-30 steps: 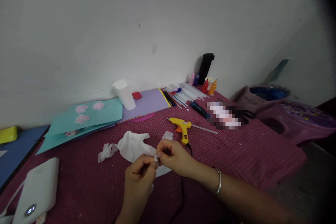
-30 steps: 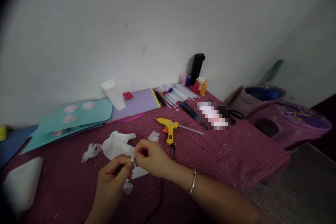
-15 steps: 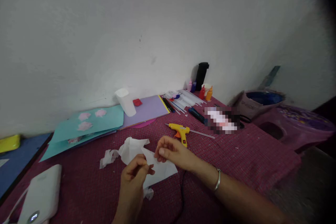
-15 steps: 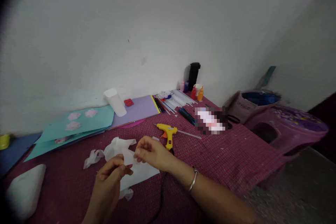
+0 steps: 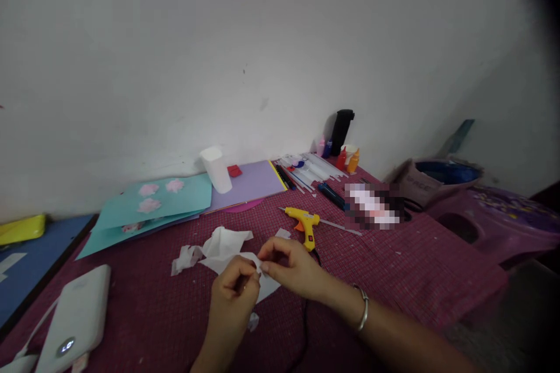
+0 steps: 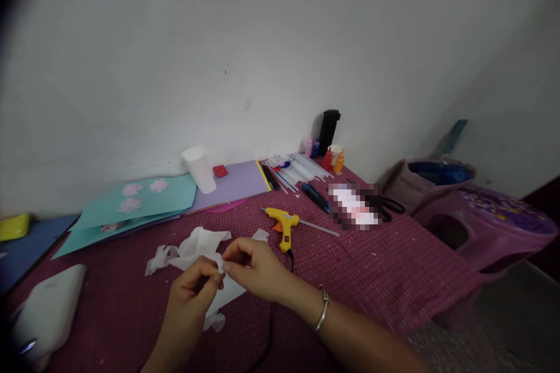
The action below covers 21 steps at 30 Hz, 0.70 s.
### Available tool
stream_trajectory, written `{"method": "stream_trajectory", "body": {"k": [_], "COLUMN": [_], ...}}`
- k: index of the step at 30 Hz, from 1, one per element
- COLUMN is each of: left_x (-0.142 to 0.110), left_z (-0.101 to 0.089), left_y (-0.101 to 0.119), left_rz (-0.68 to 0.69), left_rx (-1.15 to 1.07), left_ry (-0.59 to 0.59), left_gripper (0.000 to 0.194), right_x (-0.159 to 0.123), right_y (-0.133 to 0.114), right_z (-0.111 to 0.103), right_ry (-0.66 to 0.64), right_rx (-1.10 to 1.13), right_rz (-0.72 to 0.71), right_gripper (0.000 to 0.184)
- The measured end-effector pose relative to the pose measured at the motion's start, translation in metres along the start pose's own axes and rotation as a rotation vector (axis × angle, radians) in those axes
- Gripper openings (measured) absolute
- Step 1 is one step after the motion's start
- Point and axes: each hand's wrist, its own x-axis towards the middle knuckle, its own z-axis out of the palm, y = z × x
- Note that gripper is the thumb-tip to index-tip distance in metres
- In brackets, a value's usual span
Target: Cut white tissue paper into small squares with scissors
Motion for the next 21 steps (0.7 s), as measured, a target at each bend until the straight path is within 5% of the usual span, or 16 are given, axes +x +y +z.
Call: {"method": "stream_trajectory", "body": {"k": [4,8,15,21], "left_x": [0.001,0.003,0.002,0.0], "left_z": [0.001,0.002,0.005,0.003], "left_y": [0.001,0.001,0.005,0.001], "left_rz": [0.028,0.014,-0.012,-0.115], "left_rx": [-0.021,-0.044,-0.079,-0.369], "left_ry": [0.045,0.039,0.028,0.054], "left_gripper": [0.018,0.018,0.014,0.017], "right_x": [-0.003,-0.003,-0.001,0.008], "right_y": [-0.006,-0.003,0.001,0.005], "right_z": [-0.001,0.003,0.009,0.0], "right_ry": [-0.007,0.03,0.134,0.194], "right_rx": [-0.155,-0.134,-0.071,0.27], "right_rz": [-0.172,-0.191,-0.094,0.19], "right_gripper": [0.016,0.012,0.005,0.019]}}
